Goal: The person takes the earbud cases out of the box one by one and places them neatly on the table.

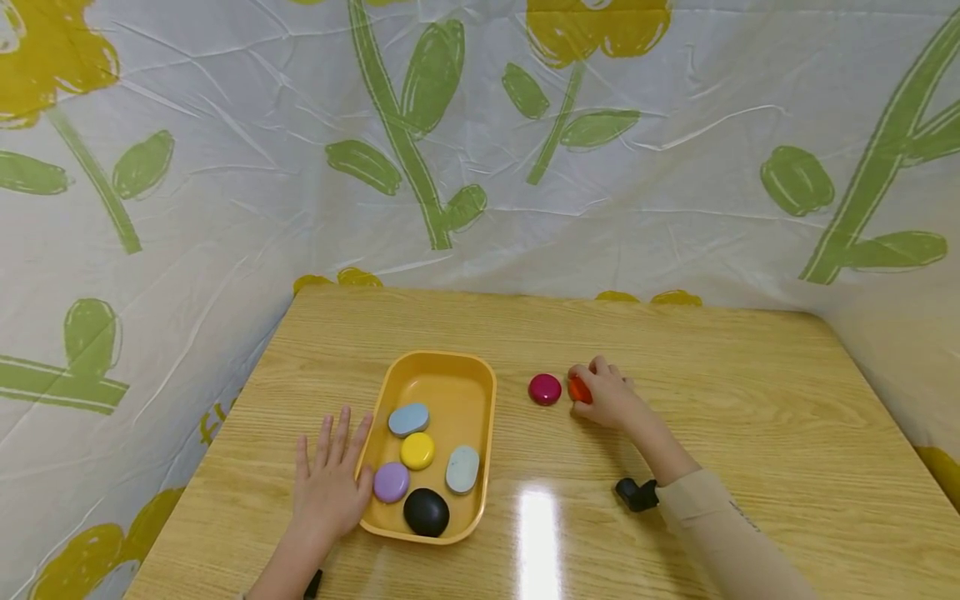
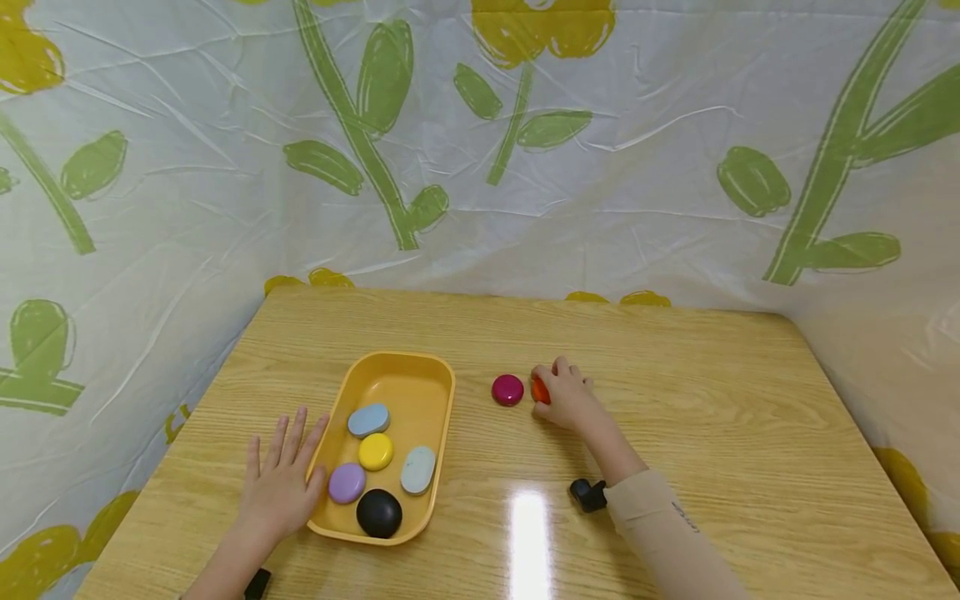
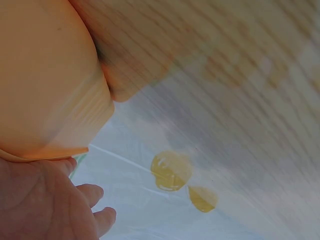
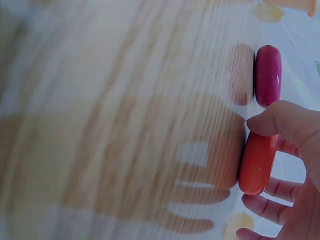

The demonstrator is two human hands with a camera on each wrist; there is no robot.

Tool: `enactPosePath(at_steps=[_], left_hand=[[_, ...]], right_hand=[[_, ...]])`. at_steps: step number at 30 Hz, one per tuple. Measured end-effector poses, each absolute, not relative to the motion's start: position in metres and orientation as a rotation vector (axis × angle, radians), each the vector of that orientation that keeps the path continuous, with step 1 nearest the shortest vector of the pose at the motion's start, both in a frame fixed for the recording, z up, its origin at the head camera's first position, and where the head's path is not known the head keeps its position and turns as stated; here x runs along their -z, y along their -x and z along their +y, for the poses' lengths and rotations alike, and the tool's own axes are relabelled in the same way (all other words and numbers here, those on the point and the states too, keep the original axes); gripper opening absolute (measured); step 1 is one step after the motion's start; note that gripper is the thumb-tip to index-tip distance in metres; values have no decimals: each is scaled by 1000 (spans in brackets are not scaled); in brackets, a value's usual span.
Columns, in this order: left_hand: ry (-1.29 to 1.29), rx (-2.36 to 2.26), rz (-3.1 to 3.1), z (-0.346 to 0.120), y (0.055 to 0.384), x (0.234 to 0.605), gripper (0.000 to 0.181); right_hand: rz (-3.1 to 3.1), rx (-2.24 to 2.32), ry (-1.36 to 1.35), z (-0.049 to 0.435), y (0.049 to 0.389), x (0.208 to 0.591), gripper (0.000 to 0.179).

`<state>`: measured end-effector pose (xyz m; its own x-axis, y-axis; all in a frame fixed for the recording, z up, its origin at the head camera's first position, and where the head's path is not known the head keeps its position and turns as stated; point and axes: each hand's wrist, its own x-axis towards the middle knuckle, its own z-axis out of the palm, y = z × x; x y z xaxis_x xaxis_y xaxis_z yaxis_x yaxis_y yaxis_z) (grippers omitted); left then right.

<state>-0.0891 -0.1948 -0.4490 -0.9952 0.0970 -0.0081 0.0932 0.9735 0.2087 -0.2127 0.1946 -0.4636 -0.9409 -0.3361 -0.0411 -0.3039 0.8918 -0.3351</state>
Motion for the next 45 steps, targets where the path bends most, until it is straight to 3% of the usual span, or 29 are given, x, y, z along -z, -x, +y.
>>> enactPosePath(at_steps=[14,30,45], left_hand=[[-151,-321,3099,-196,88,450,58],[-160,-323,3107,-196,87,450,57],[-165,-295,3109,-196,87,450,57]], right_hand=[[3012,499,548,185,209,446,48],[2854,596,1223,72,179,422,44],[2724,117,1502,4,154,439,48]])
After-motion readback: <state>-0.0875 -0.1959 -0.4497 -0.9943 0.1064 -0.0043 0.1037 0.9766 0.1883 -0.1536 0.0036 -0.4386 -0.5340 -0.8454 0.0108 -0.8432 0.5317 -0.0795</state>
